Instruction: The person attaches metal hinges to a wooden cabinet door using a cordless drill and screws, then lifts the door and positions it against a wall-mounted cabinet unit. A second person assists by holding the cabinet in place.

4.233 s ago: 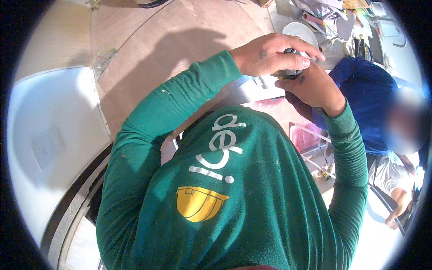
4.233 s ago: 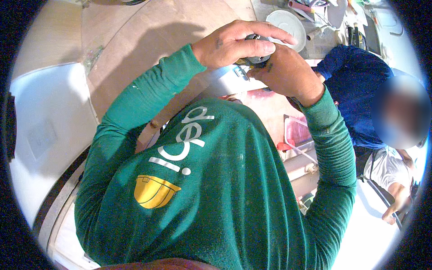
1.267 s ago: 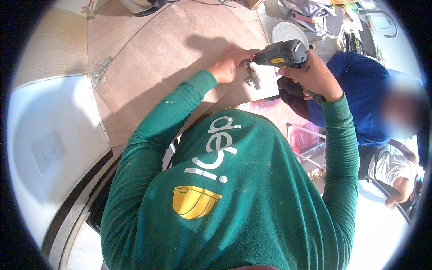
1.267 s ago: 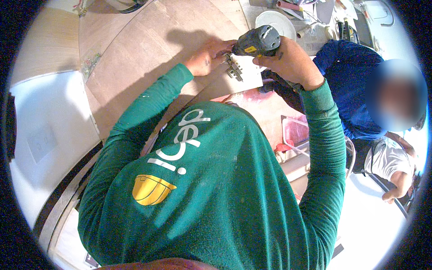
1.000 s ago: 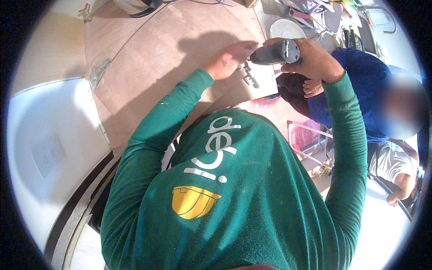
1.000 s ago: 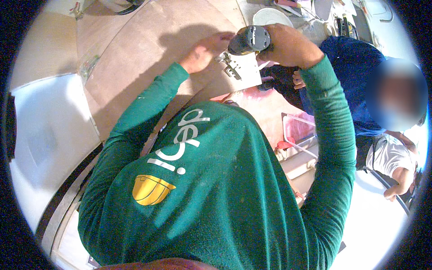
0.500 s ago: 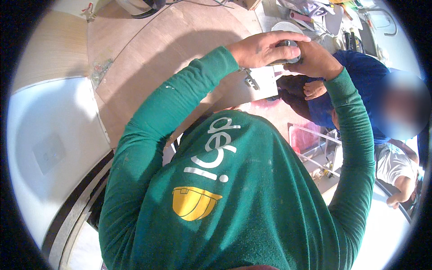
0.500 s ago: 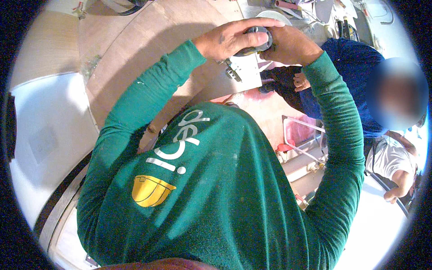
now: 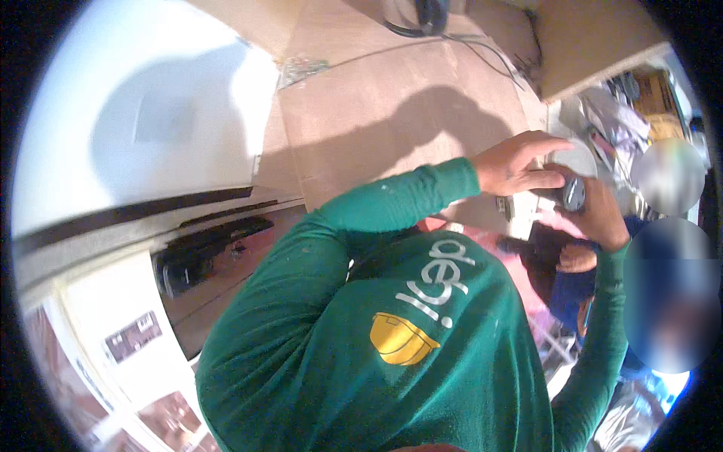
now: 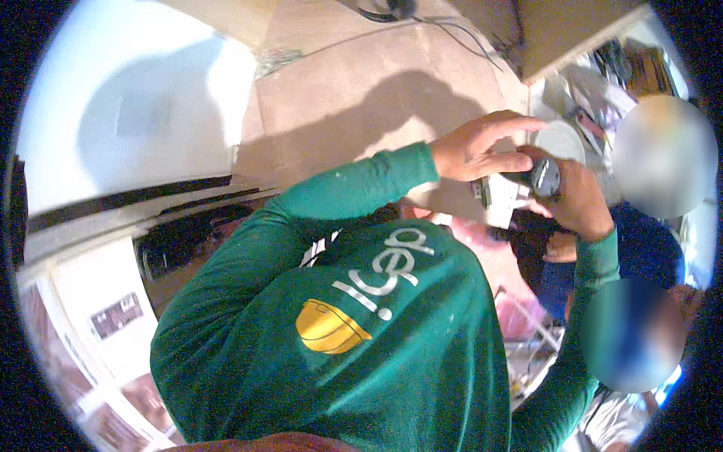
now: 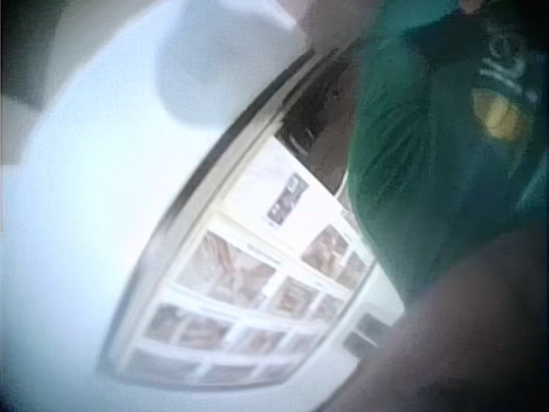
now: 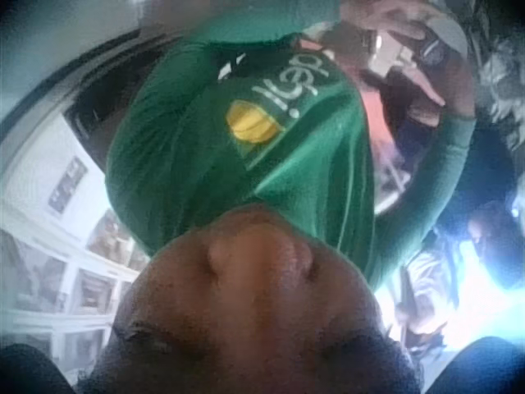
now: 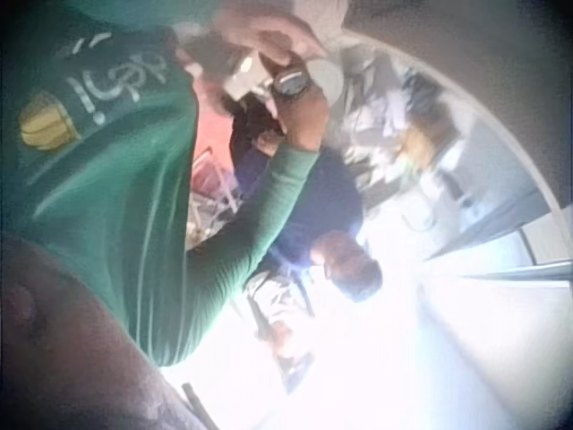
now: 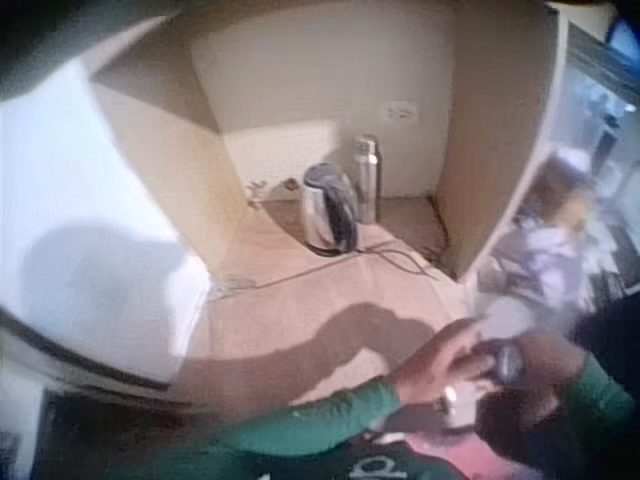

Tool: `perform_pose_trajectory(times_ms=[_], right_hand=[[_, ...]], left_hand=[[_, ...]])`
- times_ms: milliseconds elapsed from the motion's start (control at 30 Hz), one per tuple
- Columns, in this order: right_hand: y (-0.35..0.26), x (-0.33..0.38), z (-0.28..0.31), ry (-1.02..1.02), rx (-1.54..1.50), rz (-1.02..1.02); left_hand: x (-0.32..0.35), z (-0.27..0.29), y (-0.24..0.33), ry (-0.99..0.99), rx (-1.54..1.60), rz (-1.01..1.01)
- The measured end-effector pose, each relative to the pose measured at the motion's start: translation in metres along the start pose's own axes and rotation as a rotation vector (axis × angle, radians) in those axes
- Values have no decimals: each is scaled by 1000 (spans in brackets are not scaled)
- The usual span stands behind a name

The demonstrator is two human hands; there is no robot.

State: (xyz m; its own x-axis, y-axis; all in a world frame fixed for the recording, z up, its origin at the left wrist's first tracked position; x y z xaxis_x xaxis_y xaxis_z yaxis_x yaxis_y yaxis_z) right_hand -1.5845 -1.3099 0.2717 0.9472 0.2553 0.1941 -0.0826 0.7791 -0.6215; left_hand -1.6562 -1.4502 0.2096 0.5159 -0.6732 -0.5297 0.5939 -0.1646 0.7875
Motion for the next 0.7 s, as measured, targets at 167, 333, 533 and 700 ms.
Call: perform_pose_trajectory(times_ms=[167, 333, 533, 700], right_hand=[[-14, 14, 13, -36, -121, -53], [18, 47, 0, 316, -699, -73], [-14, -4, -60, 272, -254, 218], [-13, -86, -96, 212, 408, 268]], left_hand=[[123, 90, -91, 186, 84, 605], [247, 275, -94, 589, -703, 809], [277, 392, -127, 409, -1247, 1057], [240, 420, -183, 155, -1412, 1126]])
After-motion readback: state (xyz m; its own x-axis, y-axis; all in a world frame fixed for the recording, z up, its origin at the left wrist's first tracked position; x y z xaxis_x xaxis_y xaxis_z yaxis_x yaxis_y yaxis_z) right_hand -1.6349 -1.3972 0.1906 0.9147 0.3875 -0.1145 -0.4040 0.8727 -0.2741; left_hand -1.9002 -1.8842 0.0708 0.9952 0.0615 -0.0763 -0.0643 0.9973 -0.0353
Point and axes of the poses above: each hand's wrist, its own x-axis away from the middle knuckle, its own z-axis out of the back of the hand, y = z × x, the point moved 7 cm from there along -x, towards the middle knuckle, and after that the axes turned 11 degrees about -x, right-handed, at the moved point
